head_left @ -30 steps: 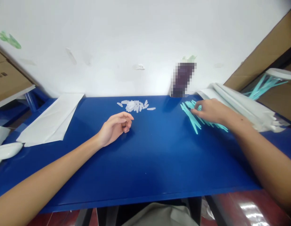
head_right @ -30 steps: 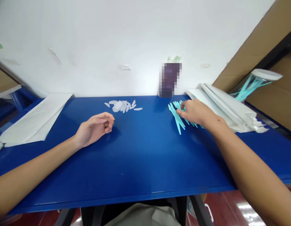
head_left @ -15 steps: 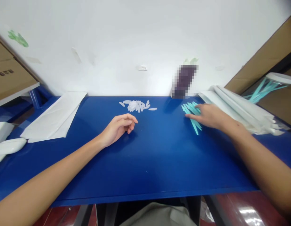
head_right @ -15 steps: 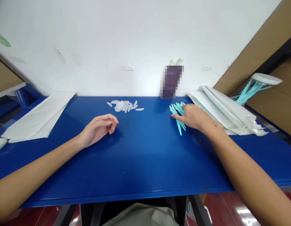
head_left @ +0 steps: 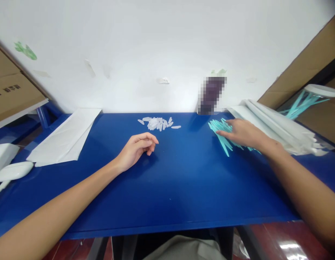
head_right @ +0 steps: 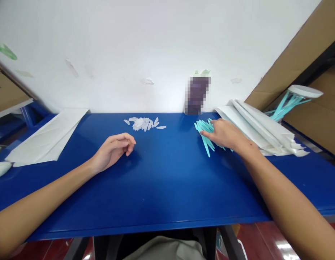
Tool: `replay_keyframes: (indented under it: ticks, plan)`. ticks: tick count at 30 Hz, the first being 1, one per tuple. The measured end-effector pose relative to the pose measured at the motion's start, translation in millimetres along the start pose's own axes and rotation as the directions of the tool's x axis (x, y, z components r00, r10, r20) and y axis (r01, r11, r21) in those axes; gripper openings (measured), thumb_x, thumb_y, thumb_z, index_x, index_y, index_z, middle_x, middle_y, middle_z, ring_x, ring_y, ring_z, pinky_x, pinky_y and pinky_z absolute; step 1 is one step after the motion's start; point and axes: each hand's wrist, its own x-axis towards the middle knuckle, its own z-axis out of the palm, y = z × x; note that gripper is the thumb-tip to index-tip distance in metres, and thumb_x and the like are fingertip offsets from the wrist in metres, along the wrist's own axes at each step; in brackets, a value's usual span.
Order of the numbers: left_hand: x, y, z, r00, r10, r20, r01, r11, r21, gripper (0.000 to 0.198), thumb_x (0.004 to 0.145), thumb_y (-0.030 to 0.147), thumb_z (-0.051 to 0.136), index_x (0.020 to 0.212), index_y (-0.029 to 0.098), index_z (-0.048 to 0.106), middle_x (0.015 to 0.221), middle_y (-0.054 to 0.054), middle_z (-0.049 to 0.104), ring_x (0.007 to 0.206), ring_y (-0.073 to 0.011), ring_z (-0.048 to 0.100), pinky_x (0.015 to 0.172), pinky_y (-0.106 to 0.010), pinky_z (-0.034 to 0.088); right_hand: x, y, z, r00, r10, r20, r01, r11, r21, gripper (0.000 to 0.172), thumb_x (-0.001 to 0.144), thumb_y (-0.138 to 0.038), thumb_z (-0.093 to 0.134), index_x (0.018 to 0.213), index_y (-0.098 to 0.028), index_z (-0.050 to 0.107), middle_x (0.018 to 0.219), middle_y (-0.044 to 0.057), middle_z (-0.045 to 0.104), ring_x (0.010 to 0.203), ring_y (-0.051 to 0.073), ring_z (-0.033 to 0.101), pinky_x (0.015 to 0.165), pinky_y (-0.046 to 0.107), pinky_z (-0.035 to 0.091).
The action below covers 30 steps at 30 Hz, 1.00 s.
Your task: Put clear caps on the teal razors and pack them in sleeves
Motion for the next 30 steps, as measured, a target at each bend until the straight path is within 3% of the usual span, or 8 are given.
replay_keyframes:
  ticks: [4, 8, 12, 16, 21, 26, 30]
  plan:
    - [0, 2, -6.9, 0.994, 0.096, -0.050, -0.088, 0.987, 0.132, 0.016, 0.082, 0.028, 0.065, 0.084, 0.014, 0.074, 0.072, -0.004, 0.064, 0.068, -0.0158, 0.054, 0.065, -0.029, 0.039, 0, 3, -2, 1.000, 0.006, 0.023, -0.006, 1.000, 0.001, 0.072, 0.091, -0.074, 0.048, 0.111, -0.010, 0.075, 0.104, 0.021, 0.076, 0.100, 0.041, 0.071, 0.082, 0.052, 0.056]
    - [0, 3, -10.6, 0.995, 0.078, -0.069, -0.068, 0.988, 0.136, 0.019, 0.082, 0.030, 0.063, 0.084, 0.014, 0.073, 0.066, -0.002, 0.058, 0.064, -0.0156, 0.049, 0.062, -0.030, 0.035, -1, -5, -2, 0.998, -0.067, 0.010, 0.067, 0.997, -0.027, 0.063, 0.094, -0.067, 0.047, 0.104, -0.013, 0.077, 0.104, 0.019, 0.077, 0.102, 0.038, 0.071, 0.084, 0.046, 0.055]
    - [0, 3, -10.1, 0.995, 0.056, -0.088, -0.046, 0.994, 0.102, 0.022, 0.080, 0.032, 0.063, 0.081, 0.012, 0.072, 0.057, 0.003, 0.039, 0.056, -0.0119, 0.034, 0.058, -0.029, 0.025, -2, -15, -3, 0.994, -0.100, 0.039, 0.100, 0.995, -0.003, 0.064, 0.094, -0.063, 0.047, 0.115, -0.011, 0.076, 0.111, 0.020, 0.075, 0.106, 0.038, 0.070, 0.088, 0.047, 0.054]
    - [1, 2, -9.6, 0.989, 0.074, -0.129, -0.070, 0.997, 0.031, 0.019, 0.078, 0.031, 0.063, 0.081, 0.012, 0.068, 0.058, 0.005, 0.034, 0.055, -0.0106, 0.030, 0.057, -0.029, 0.021, -3, -25, 1, 0.984, -0.179, -0.017, 0.179, 0.984, -0.004, 0.071, 0.092, -0.065, 0.048, 0.125, -0.007, 0.073, 0.121, 0.023, 0.071, 0.117, 0.040, 0.065, 0.099, 0.051, 0.050]
    - [3, -2, -10.6, 0.989, 0.051, -0.139, -0.051, 0.999, 0.004, 0.017, 0.075, 0.029, 0.066, 0.080, 0.012, 0.066, 0.054, 0.007, 0.031, 0.051, -0.0081, 0.028, 0.056, -0.027, 0.020, -9, -43, 0, 0.953, -0.300, -0.051, 0.304, 0.941, 0.145, 0.053, 0.094, -0.048, 0.053, 0.126, -0.011, 0.072, 0.120, 0.018, 0.070, 0.105, 0.033, 0.070, 0.096, 0.048, 0.054]
    - [3, -3, -12.1, 0.992, 0.023, -0.127, -0.024, 1.000, -0.001, 0.014, 0.072, 0.026, 0.067, 0.079, 0.014, 0.064, 0.051, 0.010, 0.026, 0.047, -0.0062, 0.021, 0.052, -0.026, 0.019, -31, -82, -9, 0.857, -0.508, -0.088, 0.509, 0.805, 0.304, 0.042, 0.097, -0.040, 0.057, 0.129, -0.017, 0.071, 0.123, 0.013, 0.070, 0.100, 0.027, 0.072, 0.087, 0.041, 0.061]
    - [2, -3, -11.8, 0.995, 0.006, -0.098, -0.005, 1.000, 0.006, 0.013, 0.073, 0.026, 0.066, 0.080, 0.015, 0.065, 0.049, 0.009, 0.027, 0.047, -0.0069, 0.022, 0.050, -0.025, 0.020, -50, -124, -6, 0.718, -0.666, -0.203, 0.686, 0.628, 0.368, 0.037, 0.100, -0.032, 0.056, 0.134, -0.023, 0.068, 0.126, 0.010, 0.071, 0.111, 0.025, 0.070, 0.094, 0.042, 0.060]
